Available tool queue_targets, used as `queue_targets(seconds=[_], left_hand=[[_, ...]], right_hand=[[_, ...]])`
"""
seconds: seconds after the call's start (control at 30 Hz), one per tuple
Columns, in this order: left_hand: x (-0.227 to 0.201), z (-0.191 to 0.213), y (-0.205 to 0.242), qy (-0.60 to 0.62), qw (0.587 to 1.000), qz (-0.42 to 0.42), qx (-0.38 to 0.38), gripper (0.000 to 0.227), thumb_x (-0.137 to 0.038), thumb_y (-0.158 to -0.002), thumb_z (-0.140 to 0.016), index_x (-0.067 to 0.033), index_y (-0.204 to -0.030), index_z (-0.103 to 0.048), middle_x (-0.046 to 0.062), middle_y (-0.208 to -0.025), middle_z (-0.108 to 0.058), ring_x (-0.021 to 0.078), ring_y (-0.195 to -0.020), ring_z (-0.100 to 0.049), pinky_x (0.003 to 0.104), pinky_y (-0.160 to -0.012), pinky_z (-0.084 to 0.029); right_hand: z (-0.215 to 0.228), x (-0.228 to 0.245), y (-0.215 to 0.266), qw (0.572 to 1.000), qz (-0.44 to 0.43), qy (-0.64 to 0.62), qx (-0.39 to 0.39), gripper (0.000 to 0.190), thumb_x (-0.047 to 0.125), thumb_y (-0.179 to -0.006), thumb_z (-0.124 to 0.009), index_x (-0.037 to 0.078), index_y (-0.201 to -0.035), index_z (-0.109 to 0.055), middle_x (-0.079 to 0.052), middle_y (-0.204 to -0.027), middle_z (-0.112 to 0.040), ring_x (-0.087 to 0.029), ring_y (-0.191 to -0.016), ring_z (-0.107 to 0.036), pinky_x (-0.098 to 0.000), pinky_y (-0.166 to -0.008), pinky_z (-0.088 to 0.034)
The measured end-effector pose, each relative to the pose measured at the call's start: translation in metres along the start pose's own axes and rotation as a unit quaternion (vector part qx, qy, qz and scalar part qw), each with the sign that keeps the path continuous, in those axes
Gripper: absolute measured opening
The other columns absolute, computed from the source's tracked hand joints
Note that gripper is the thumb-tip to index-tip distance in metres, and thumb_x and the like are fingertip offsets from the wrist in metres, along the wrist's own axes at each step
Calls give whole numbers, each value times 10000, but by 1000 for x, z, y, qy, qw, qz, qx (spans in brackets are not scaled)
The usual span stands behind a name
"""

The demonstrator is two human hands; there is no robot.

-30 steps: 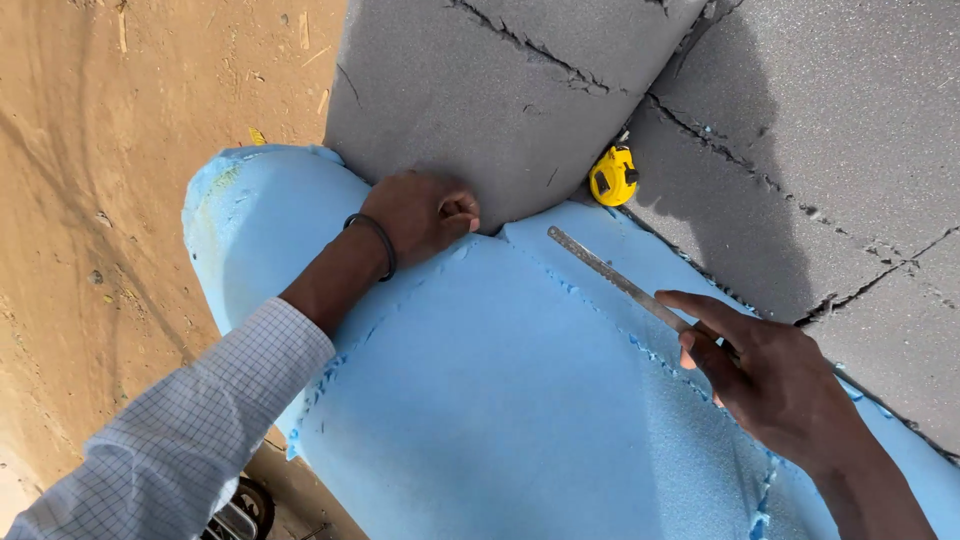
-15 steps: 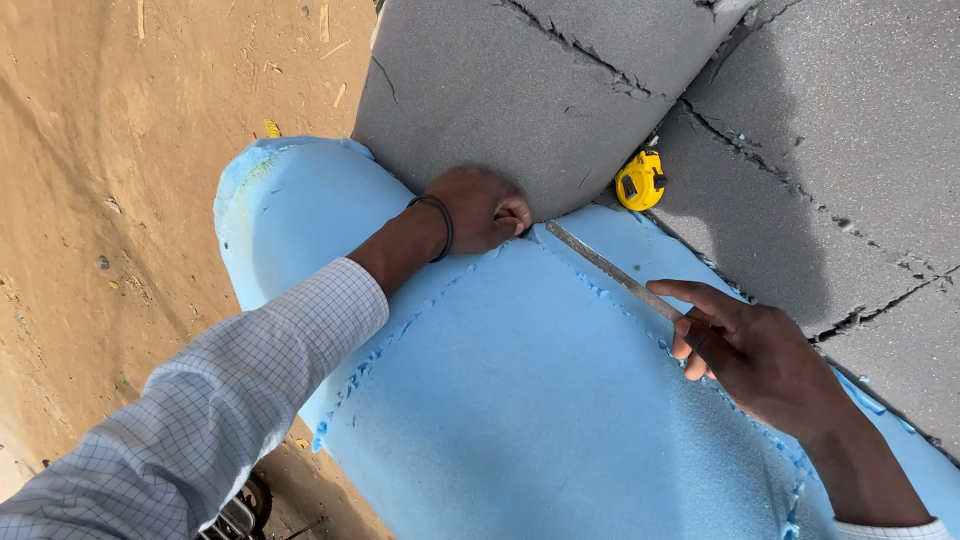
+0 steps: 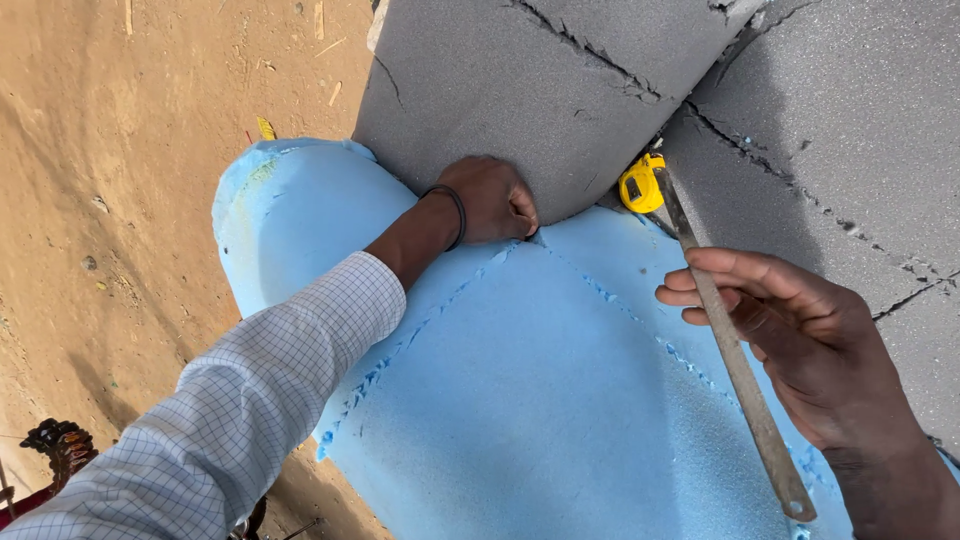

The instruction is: Measuring, marking, and cutting a piece of blue foam for a furniture backrest.

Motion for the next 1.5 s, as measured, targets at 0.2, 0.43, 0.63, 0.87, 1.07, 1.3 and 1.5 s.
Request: queue_targets(seconds=[0.2,0.43,0.63,0.87,1.07,1.3,1.5], left_hand=[[0,0,-2,-10,1000,2,5,204,-389,-1011,-855,-454,-1113,-1020,-260,-1148,-963,26,-1143,-853,359,-973,-651],[5,-2,-5,-11,1000,-11,4,168,-406,-1058,-864,-443,-1124,-1014,-246,-1101,-962,43,-1106,-860,378,-944,-642],[7,-4,-7,-7,1000,-29,6,196,-408,-1096,-813,-419,-1129,-1006,-230,-1059,-964,23,-1041,-864,368,-904,-644],[5,-4,-3,8,1000,-25,11,237,-468,-1161,-780,-371,-1153,-996,-189,-1015,-975,13,-1042,-873,362,-950,-633],[-2,-3,-3,-20,999,-12,-47,470,-650,-1179,-771,-327,-909,-979,-115,-879,-933,140,-824,-815,454,-737,-609],[-6,2,1,-7,1000,3,-29,436,-606,-1188,-773,-328,-929,-986,-142,-862,-929,91,-839,-819,426,-776,-626],[-7,9,4,56,998,-33,-26,389,-430,-1200,-751,-309,-883,-941,-73,-859,-938,197,-843,-871,384,-820,-667]], right_hand=[[32,-3,-2,912,179,365,-56,214,131,-1232,-787,55,-1385,-917,-122,-1293,-797,-270,-1180,-741,-409,-1058,-541],[29,-39,-20,804,-37,592,41,246,421,-1226,-613,365,-1379,-798,69,-1024,-947,-293,-805,-851,-474,-824,-655],[20,-74,-28,791,-47,604,84,664,364,-1197,-650,621,-1805,-590,138,-1309,-986,-209,-1127,-961,-431,-935,-731],[-19,-71,-52,808,7,579,110,687,269,-1191,-631,585,-1800,-612,105,-1538,-900,-356,-1211,-894,-566,-973,-703],[-17,-65,-57,807,45,572,139,661,277,-1199,-612,538,-1806,-632,5,-1517,-901,-395,-1126,-874,-601,-865,-678],[-15,-59,-50,798,71,581,144,665,242,-1154,-651,510,-1761,-695,26,-1502,-912,-384,-1092,-899,-568,-876,-669],[-50,-59,-66,792,37,593,141,624,111,-1155,-664,466,-1642,-825,-38,-1207,-989,-204,-352,-618,-362,-496,-537]])
Point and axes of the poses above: each hand's wrist, its own y-axis away from the middle knuckle, its own z-axis out of the back of the hand, x = y × z, the point moved 6 cm from there along -y, towards the middle knuckle
